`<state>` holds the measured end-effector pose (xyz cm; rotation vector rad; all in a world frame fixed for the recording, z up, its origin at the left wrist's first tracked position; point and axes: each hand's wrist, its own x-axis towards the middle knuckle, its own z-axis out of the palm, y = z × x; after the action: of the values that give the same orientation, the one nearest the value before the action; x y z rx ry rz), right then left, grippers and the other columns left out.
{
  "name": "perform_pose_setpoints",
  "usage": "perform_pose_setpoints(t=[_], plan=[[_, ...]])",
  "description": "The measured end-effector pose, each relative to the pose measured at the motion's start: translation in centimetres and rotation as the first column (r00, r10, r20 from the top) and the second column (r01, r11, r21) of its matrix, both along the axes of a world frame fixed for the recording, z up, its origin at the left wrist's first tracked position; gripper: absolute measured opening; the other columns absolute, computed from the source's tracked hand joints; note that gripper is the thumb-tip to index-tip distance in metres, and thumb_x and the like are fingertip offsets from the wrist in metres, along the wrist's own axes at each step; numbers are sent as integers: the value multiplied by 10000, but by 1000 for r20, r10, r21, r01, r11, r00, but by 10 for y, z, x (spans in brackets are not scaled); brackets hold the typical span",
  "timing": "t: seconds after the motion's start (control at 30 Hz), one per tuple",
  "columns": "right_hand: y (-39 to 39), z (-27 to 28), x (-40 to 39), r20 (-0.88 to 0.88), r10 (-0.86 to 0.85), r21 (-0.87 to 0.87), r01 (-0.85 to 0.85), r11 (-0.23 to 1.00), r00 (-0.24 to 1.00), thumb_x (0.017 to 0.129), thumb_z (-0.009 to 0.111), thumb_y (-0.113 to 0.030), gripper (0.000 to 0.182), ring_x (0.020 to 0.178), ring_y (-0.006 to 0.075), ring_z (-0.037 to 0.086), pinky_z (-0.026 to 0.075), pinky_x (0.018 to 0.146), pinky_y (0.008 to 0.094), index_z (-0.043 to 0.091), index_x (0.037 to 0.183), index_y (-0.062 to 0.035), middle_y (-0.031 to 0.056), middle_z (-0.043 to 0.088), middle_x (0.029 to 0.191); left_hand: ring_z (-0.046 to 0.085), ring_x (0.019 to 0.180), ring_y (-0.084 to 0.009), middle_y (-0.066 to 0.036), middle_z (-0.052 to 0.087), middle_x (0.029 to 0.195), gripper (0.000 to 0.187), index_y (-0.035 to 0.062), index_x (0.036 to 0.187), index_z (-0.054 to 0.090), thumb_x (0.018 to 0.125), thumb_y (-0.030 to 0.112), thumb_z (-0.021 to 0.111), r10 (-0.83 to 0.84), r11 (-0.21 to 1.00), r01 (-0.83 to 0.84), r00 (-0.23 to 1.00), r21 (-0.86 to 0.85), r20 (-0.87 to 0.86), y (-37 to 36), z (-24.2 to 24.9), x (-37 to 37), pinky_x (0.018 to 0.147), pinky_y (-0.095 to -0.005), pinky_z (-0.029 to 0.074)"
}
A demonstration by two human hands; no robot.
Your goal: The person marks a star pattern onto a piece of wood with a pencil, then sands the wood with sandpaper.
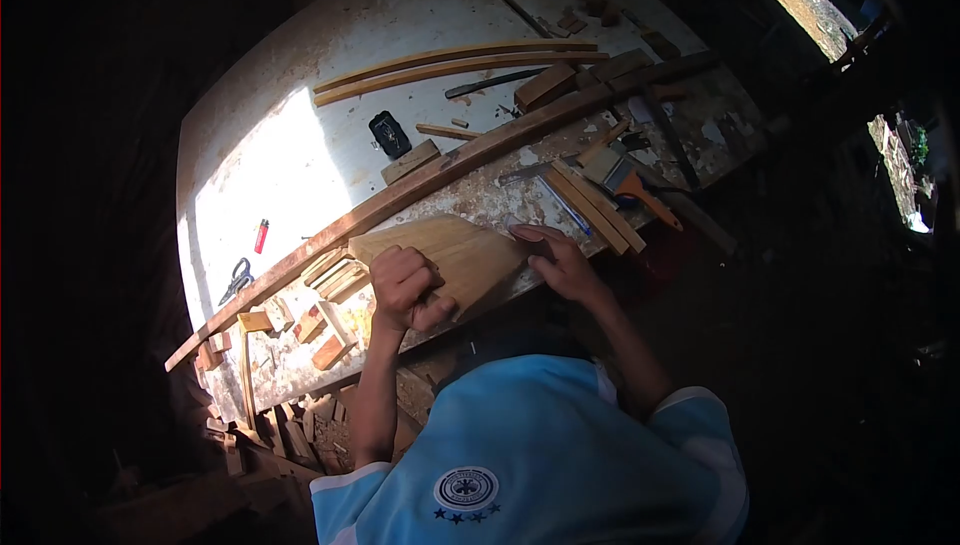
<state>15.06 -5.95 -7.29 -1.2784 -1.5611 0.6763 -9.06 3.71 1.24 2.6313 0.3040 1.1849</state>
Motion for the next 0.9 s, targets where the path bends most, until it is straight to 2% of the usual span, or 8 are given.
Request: perform_pose_setpoints(t=[0.1, 0.23, 0.33, 0.37, 0.43, 0.57, 0.7, 0.9], plan=[[4, -38, -25, -498, 62, -270, -222, 937, 865, 823, 529, -114, 418, 1057, 177, 549, 395, 944, 300, 527, 1208, 50, 127, 597, 1158, 506, 529, -190, -29, 517, 573, 393, 106, 541, 519, 695, 438, 663, -96, 991, 105, 989, 78, -112, -16, 12, 15, 487, -297, 327], [-4, -42, -16, -557, -92, -502, -247, 829, 825, 896, 532, -220, 416, 1081, 134, 530, 397, 939, 292, 529, 1224, 36, 83, 590, 1172, 561, 711, -203, -59, 586, 747, 268, 89, 766, 631, 696, 340, 695, 46, 991, -65, 986, 114, 163, -11, 11, 28, 609, -273, 407], [2, -21, -23, -599, -128, -494, -239, 836, 790, 921, 519, -248, 414, 1081, 146, 530, 389, 951, 301, 531, 1225, 33, 83, 595, 1163, 559, 950, -228, -117, 559, 1064, 476, 72, 1186, 494, 770, 232, 661, 530, 842, -399, 737, -365, 418, -4, 1, 51, 795, -320, 460], [4, -24, -26, -568, -84, -471, -240, 849, 819, 930, 502, -243, 430, 1138, 162, 484, 352, 986, 306, 487, 1264, 28, 93, 548, 1221, 551, 1020, -234, -133, 535, 1160, 564, 71, 1299, 425, 796, 199, 644, 617, 748, -276, 624, -604, 479, -2, -4, 52, 850, -336, 468], [9, -44, -36, -501, -17, -423, -228, 877, 865, 949, 468, -234, 473, 1253, 195, 390, 277, 1057, 317, 398, 1342, 18, 113, 455, 1338, 513, 1129, -240, -152, 442, 1321, 709, 82, 1449, 217, 850, 141, 590, 678, 221, 525, 523, -822, 516, 1, -15, 48, 938, -371, 456], [25, -75, -38, -383, 67, -336, -207, 919, 921, 964, 432, -225, 530, 1387, 237, 216, 166, 1125, 321, 278, 1420, -1, 146, 295, 1469, 518, 1151, -218, -142, 473, 1306, 637, 85, 1451, 216, 888, 87, 515, 334, -45, 410, 866, -911, 373, 15, 5, 7, 935, -343, 469], [42, -71, -44, -316, -44, -399, -91, 912, 948, 963, 424, -276, 546, 1398, 273, 203, 146, 1131, 388, 286, 1417, -6, 178, 277, 1476, 573, 1051, -207, -149, 530, 1224, 454, 45, 1388, 330, 979, 226, 406, 470, -103, 188, 875, -977, 119, 26, 11, -13, 872, -321, 493], [68, -61, -53, 425, -58, -248, 178, 952, 904, 934, 426, -392, 601, 1384, 374, 190, 112, 1108, 529, 317, 1410, -42, 230, 245, 1473, 597, 992, -206, -136, 581, 1137, 398, 15, 1235, 463, 1000, 327, 384, 538, -44, 205, 829, -978, 150, 38, -117, -20, 859, -328, 489]])
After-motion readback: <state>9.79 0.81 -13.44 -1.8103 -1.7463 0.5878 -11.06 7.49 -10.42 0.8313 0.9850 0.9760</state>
